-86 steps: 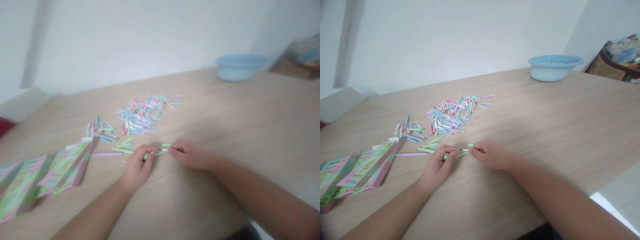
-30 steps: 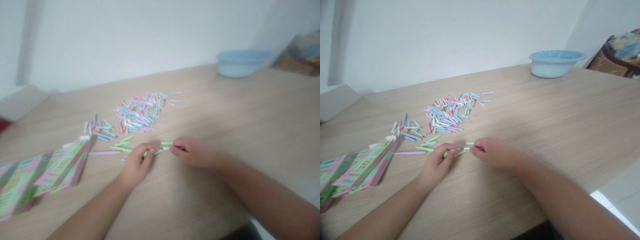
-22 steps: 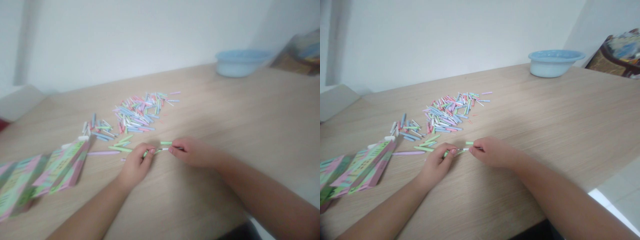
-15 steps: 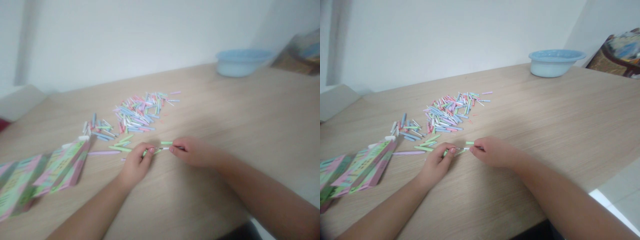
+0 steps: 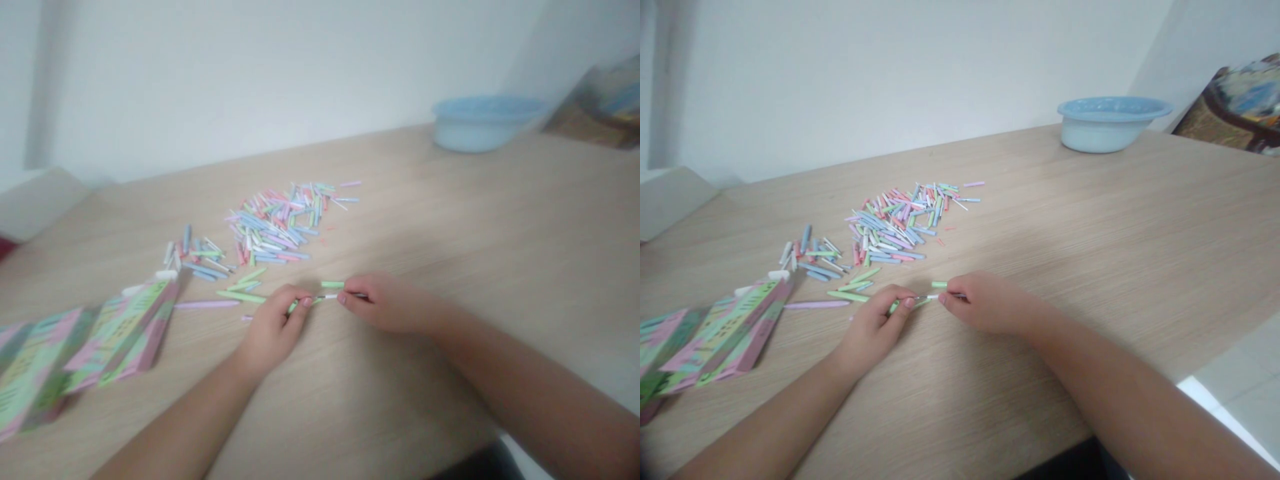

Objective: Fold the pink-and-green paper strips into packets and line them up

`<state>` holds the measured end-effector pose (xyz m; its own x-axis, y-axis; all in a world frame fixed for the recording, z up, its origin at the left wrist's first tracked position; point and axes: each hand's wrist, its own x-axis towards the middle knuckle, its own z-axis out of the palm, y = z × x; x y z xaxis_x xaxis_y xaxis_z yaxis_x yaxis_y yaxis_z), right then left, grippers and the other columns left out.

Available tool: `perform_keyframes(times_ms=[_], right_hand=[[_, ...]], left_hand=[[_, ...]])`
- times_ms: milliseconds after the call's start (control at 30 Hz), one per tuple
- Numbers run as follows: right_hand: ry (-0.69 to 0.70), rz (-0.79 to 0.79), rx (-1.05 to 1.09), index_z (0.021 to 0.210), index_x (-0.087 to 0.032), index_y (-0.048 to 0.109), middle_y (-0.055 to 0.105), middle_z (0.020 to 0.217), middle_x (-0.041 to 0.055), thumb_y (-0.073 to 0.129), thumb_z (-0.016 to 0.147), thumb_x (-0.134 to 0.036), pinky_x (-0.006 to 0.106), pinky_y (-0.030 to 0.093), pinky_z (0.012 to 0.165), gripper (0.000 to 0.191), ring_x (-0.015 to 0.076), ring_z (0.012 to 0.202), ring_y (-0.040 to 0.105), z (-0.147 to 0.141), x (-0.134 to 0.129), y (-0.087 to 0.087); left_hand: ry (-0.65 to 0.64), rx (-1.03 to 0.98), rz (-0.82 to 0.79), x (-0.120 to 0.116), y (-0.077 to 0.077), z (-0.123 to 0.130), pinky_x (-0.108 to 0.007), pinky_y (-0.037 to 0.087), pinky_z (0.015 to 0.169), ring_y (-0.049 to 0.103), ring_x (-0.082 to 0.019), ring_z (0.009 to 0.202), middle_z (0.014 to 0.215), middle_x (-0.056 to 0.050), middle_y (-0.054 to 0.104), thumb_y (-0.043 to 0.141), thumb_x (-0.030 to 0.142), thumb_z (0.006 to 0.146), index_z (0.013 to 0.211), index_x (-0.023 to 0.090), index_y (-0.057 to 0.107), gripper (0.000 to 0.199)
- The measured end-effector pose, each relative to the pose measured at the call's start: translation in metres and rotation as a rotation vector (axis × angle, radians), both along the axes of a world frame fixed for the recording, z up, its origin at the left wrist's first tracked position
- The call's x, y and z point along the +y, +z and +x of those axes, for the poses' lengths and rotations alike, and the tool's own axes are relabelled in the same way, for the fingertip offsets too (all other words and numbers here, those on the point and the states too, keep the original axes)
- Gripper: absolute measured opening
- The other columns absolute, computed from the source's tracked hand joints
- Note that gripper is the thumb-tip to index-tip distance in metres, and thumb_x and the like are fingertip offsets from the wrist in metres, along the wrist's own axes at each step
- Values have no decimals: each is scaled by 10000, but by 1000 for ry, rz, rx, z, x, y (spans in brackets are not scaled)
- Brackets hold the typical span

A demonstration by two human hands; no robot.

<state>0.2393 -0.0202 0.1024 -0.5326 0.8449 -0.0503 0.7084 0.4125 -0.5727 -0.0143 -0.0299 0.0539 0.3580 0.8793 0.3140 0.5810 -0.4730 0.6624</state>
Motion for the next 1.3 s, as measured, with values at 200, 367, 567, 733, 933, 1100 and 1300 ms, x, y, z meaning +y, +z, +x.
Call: perform_keyframes(times_ms=[200,367,567,733,933,1100,1300], right_hand=[[97,-6,26,844,-167,650,672,784,31,444,1063,-391,290,291,601,374,140,688,546,-1,-3,-3],[136,66,24,960,-182,661,721,907,57,427,1075,-357,294,370,682,313,180,789,613,-13,-10,-12],[185,165,15,1078,-193,674,743,1071,83,403,1087,-364,332,431,808,320,219,922,660,-21,-14,-18],[150,127,68,962,-184,655,724,948,51,456,1057,-297,295,395,738,248,180,841,626,-18,-13,-19],[132,179,-7,887,-185,630,694,886,39,470,1046,-290,296,349,689,249,168,780,576,-14,-10,-14],[245,296,-179,895,-179,657,679,913,64,465,1058,-293,326,383,739,277,192,818,583,-9,-9,-15],[328,492,-263,986,-176,653,654,951,82,422,1081,-264,373,431,841,265,227,907,576,-23,-14,-28]], left_hand=[[-86,28,-9,-1,1,0,-330,507,851,647,-205,941,969,-57,694,520,331,1023,1026,232,685,193],[-138,39,-18,-2,2,2,-328,503,847,648,-197,929,961,-50,699,535,314,1019,1011,236,694,177],[-185,60,-33,-3,3,3,-334,511,832,662,-202,930,949,-54,719,538,324,1018,988,240,715,199],[-134,62,-5,-3,1,4,-327,507,821,657,-196,911,950,-42,704,591,347,991,1035,240,699,158],[-59,131,28,-8,8,1,-349,496,803,638,-220,919,997,-68,671,530,348,1005,1075,223,639,180],[-110,411,96,-12,13,2,-391,496,833,626,-257,931,977,-96,639,447,252,990,1060,207,649,218],[74,626,124,-9,4,6,-400,494,812,638,-277,914,958,-103,646,476,224,959,1016,189,620,159]])
